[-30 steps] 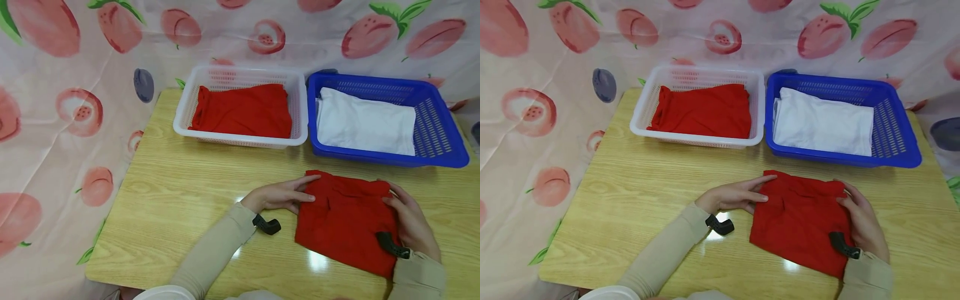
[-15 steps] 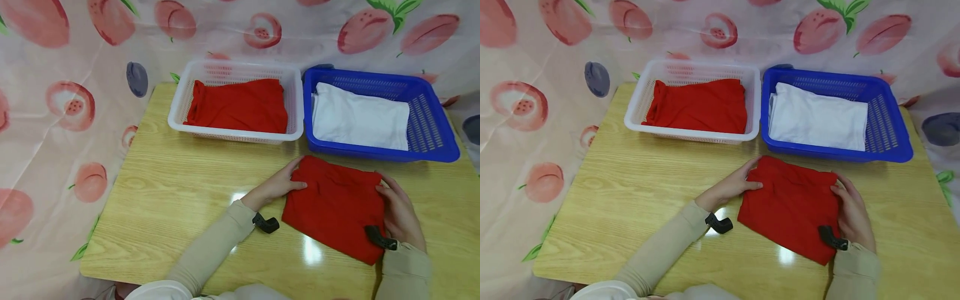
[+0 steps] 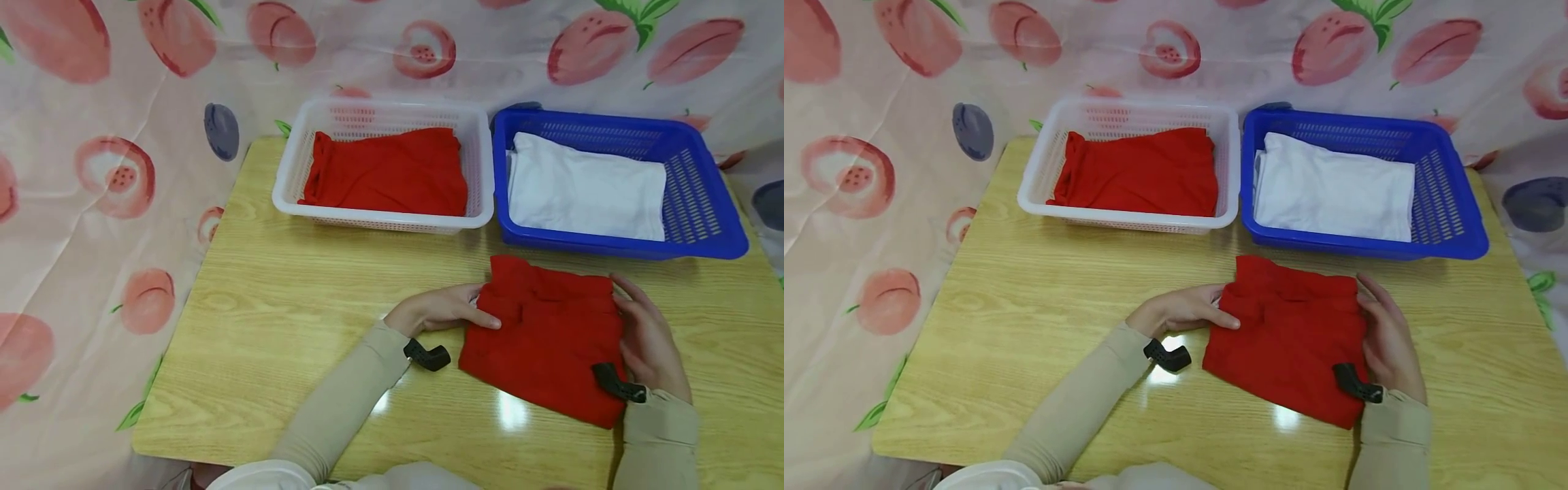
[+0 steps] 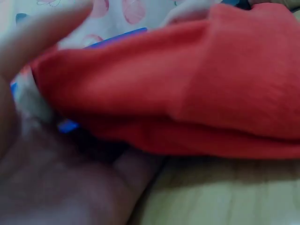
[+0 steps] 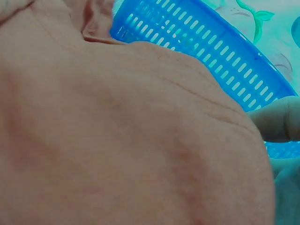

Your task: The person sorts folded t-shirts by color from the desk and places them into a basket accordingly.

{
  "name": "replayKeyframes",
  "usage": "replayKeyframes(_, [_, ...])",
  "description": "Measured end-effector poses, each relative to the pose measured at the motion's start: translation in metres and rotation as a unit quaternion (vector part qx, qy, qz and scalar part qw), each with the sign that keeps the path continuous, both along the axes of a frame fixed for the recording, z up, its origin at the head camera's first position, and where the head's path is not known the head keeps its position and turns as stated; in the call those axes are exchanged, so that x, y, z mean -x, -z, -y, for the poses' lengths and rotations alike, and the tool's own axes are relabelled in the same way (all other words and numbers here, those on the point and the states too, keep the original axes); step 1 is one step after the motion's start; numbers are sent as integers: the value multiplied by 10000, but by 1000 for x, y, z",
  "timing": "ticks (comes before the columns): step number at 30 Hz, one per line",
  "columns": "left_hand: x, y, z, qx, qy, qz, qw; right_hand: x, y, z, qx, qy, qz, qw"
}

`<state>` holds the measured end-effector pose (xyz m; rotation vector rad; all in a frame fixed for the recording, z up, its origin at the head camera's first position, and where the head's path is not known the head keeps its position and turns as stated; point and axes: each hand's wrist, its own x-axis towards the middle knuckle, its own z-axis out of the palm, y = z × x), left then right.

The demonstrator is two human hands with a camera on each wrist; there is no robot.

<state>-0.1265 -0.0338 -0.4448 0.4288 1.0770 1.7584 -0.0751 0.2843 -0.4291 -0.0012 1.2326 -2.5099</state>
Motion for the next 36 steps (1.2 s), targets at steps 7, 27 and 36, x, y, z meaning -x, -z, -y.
replayKeyframes(7, [-7, 2, -5, -280, 523, 166, 9981, -1, -1, -3, 99, -43, -11, 9999])
replayKeyframes(27, [-4, 5, -5, -199, 281, 460, 9983, 3, 2, 3, 469, 128, 109, 9988])
replayKeyframes(36, [-3, 6, -8, -399, 287, 210, 9986, 2, -1, 1, 280, 111, 44, 9995])
